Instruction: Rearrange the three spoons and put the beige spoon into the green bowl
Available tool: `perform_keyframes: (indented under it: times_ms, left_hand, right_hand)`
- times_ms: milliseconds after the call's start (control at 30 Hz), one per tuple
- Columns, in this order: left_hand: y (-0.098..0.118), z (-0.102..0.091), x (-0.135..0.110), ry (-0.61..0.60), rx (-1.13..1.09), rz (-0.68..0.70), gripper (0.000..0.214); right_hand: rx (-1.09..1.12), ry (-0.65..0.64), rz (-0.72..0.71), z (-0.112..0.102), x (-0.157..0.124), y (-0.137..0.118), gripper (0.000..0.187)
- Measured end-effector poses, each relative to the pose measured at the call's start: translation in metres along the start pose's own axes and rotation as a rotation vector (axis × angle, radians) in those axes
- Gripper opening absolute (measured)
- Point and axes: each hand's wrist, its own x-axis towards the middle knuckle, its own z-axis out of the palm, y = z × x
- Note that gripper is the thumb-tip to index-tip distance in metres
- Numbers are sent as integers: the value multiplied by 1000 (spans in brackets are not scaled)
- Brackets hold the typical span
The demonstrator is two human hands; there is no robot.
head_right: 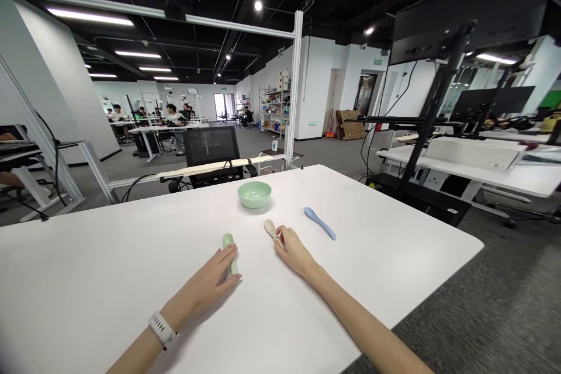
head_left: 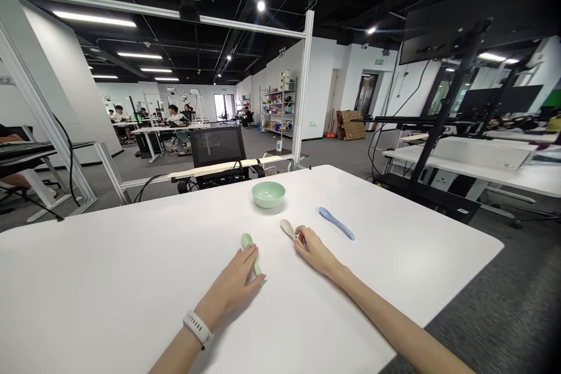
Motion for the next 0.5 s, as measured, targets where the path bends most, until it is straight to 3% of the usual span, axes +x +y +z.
perform_keyframes:
  times_ms: [500]
  left_hand:
    - [-10, 7, 1, 68, 36, 58, 73]
  right_hand:
    - [-11, -3, -2, -1, 0, -2, 21]
